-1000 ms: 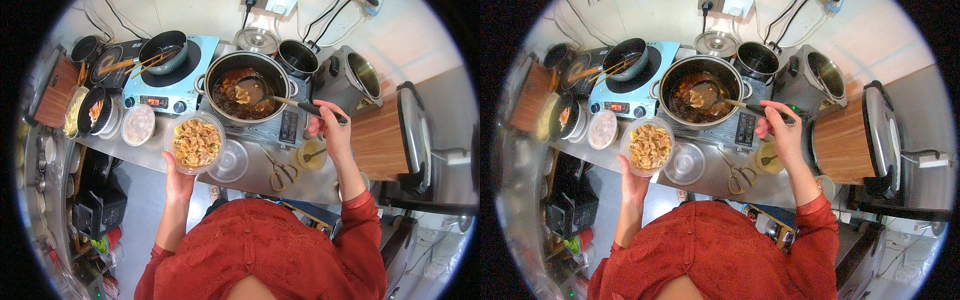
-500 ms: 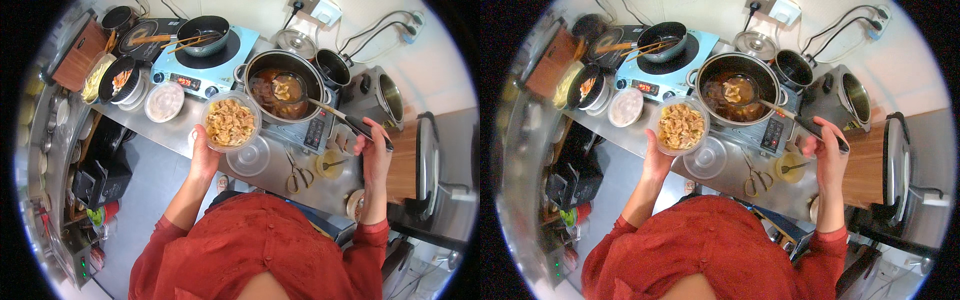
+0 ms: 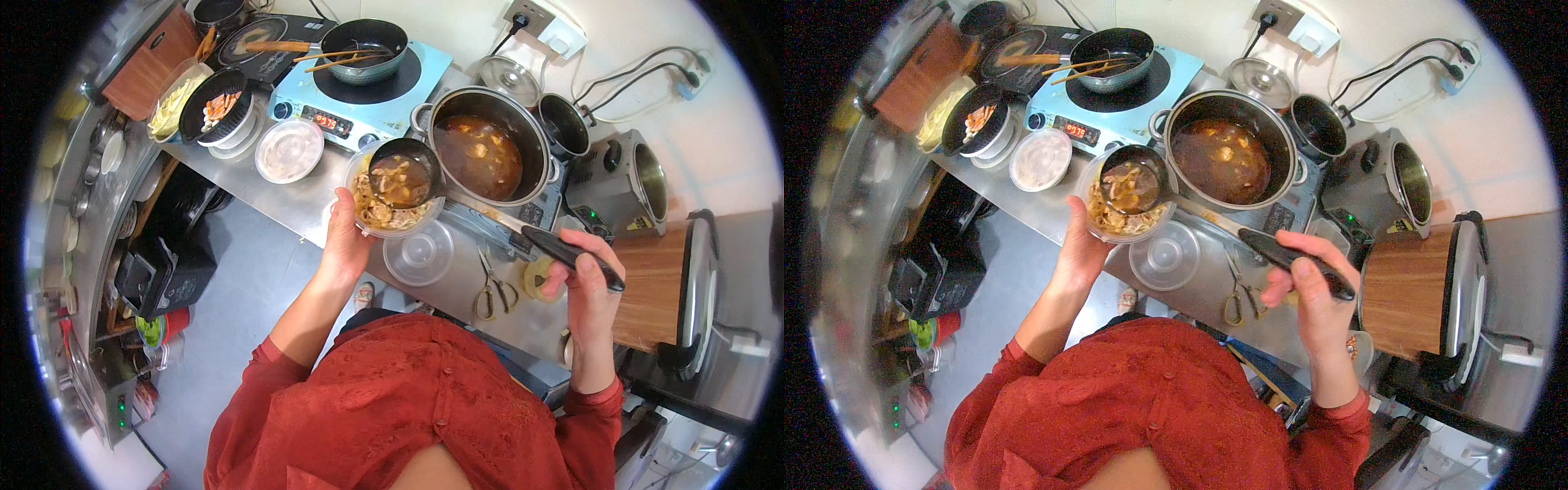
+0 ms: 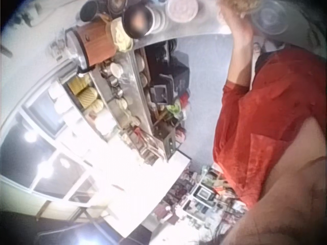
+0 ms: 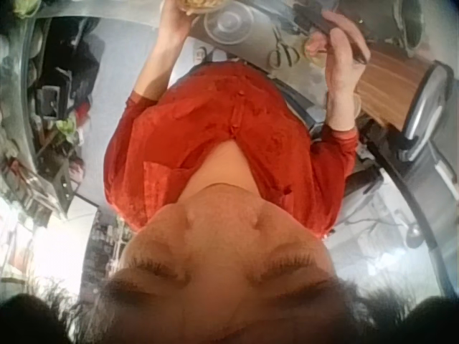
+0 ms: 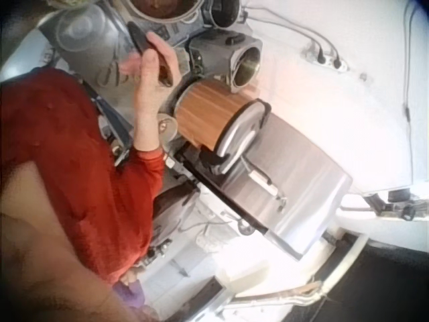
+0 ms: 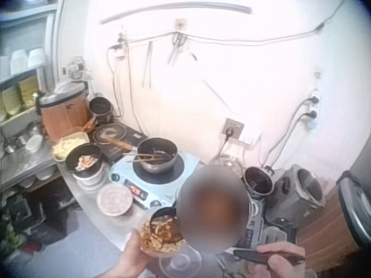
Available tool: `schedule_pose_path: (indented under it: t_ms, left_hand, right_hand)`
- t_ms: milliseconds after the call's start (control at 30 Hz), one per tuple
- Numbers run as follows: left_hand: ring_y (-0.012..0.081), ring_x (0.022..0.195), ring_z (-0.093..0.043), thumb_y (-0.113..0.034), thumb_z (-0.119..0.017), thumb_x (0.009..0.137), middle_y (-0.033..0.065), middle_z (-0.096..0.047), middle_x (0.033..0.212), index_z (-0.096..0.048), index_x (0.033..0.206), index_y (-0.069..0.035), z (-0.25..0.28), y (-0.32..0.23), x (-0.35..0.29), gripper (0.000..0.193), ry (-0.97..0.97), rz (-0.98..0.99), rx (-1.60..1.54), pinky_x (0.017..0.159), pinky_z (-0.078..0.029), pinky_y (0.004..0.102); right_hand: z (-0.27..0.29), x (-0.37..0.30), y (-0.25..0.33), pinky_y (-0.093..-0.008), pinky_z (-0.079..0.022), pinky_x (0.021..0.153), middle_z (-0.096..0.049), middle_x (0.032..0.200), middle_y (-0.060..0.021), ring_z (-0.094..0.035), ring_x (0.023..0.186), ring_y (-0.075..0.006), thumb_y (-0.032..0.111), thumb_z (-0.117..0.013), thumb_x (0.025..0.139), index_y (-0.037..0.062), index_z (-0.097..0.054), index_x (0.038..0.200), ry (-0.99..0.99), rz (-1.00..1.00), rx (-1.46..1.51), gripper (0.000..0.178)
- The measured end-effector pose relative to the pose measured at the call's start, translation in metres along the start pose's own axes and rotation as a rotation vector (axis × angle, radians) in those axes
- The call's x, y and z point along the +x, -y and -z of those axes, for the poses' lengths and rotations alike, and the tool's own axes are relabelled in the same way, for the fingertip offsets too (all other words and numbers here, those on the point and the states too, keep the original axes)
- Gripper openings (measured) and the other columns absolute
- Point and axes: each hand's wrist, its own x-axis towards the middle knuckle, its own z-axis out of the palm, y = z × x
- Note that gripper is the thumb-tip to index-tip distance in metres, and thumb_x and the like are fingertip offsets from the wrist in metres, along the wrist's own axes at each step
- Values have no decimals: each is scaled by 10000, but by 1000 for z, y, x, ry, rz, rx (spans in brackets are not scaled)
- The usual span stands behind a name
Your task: The person assembles a takeout meal by adding cooked meat, broth, and seasonings to a plastic container, then adds bean sprouts, chopped green onions, and cabbage using tongs. The container is sealed and handed to a customer.
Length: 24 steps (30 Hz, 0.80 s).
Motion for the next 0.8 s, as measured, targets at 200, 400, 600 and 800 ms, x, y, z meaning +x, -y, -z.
schedule_pose_path:
  t_ms: [200, 400, 600, 800]
  left_hand:
    - [209, 1223, -515, -720, -552, 799, 62, -521, 1347, -439, 1367, -89, 3, -4, 1, 857, -39, 18, 43, 967, -444, 453]
    - [245, 1318, -424, -729, -435, 836, 63, -428, 1452, -334, 1455, -117, 5, -4, -1, 876, -2, 40, -13, 1052, -357, 485]
    - [249, 1300, -447, -718, -470, 833, 63, -450, 1434, -352, 1447, -127, 11, -6, 3, 860, -33, 58, -72, 1030, -381, 489]
    - [244, 1279, -474, -688, -521, 841, 62, -478, 1408, -375, 1426, -129, 16, -9, 6, 822, -77, 55, -73, 1000, -408, 506]
  right_hand:
    - [-17, 2, 2, -242, -518, 602, -647, 821, -110, -654, 651, -155, 202, -650, 906, -52, -616, 1125, 152, 159, -206, 337]
    - [-8, 6, 4, -270, -524, 594, -654, 757, -120, -633, 616, -172, 276, -656, 896, -56, -608, 1132, -31, 52, -33, 410]
    - [6, 9, 18, -282, -501, 594, -653, 744, -115, -627, 633, -172, 213, -666, 846, -32, -659, 1061, 165, 344, -312, 326]
    - [12, 6, 33, -282, -467, 531, -623, 736, -99, -614, 627, -207, 157, -740, 693, 40, -726, 956, 359, 694, -816, 288]
